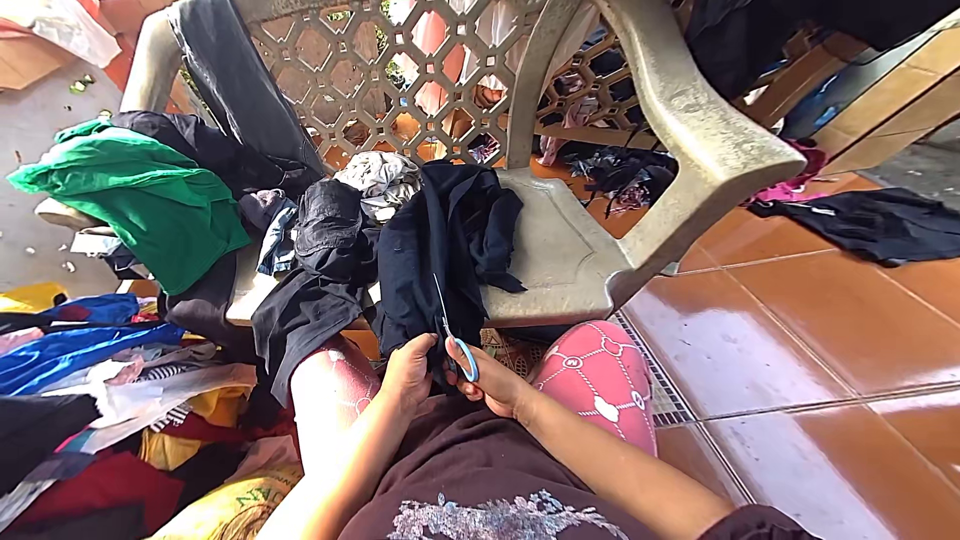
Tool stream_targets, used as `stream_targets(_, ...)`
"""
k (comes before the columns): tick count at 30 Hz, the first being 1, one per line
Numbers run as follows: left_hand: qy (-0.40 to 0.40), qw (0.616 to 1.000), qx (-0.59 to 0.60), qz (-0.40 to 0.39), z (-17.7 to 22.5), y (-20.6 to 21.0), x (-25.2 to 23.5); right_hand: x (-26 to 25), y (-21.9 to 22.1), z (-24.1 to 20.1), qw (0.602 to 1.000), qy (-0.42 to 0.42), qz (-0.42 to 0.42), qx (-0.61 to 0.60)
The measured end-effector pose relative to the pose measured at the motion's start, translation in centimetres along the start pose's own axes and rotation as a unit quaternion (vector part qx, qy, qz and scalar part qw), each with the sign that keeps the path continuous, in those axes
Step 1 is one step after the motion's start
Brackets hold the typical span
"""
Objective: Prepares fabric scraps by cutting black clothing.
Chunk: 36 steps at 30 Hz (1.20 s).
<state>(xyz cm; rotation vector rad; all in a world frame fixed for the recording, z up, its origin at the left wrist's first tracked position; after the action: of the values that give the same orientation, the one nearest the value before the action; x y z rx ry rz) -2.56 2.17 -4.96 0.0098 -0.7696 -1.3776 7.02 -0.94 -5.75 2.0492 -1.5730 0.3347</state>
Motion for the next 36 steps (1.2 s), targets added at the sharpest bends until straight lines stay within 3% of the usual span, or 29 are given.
stream_targets(8, 0.008, 1.0, 0.016, 0.014, 0.1, -0.2, 0.0, 0.1, -0.7, -0.3, 0.997, -0.042, 0.067, 0.016)
stream_targets(22, -0.005, 0.999, -0.027, -0.019, -0.3, 0.3, 0.4, -0.2, -0.4, -0.2, 0.999, -0.011, 0.049, 0.019)
stream_targets(36, -0.016, 1.0, 0.004, 0.017, -0.4, -0.2, 0.0, -0.5, -0.9, 0.1, 0.991, -0.036, 0.107, 0.077)
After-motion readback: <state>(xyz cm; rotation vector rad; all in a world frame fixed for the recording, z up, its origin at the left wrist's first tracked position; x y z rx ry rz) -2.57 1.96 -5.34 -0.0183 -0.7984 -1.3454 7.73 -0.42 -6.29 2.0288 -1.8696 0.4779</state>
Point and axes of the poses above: each hand's wrist, its own x-axis away from the middle knuckle, its own y-axis out of the palm, z = x × y, the point moved 9 cm from there along -x, towards the middle knuckle, and after that the axes turned 4 degrees about z, right-handed, at the moved point
